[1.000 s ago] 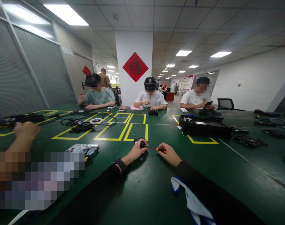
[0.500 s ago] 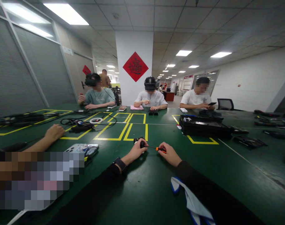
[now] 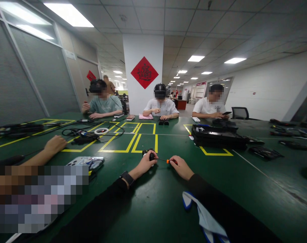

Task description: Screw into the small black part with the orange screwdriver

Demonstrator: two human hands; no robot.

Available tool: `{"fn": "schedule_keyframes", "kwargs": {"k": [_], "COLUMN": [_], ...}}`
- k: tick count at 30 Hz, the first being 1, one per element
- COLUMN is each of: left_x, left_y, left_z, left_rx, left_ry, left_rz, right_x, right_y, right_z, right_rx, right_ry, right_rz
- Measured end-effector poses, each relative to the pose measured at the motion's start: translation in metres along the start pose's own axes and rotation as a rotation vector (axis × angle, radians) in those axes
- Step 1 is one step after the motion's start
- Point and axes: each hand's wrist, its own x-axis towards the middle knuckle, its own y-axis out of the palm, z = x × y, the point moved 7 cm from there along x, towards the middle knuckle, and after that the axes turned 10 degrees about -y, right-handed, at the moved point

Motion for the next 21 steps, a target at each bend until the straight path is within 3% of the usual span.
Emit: {"fn": "schedule_keyframes", "kwargs": {"k": [21], "left_x": [-0.0002], "left_y": [0.0003], "left_z": [0.0009], "left_rx": [0.005], "left_ry": [-0.022], "left_rz": [0.008], "right_x": [-0.0004], "right_y": [-0.0009], "right_z": [-0.0003], "right_rx": [0.031], "right_ry": [0.006], "right_rz": [-0.027]}}
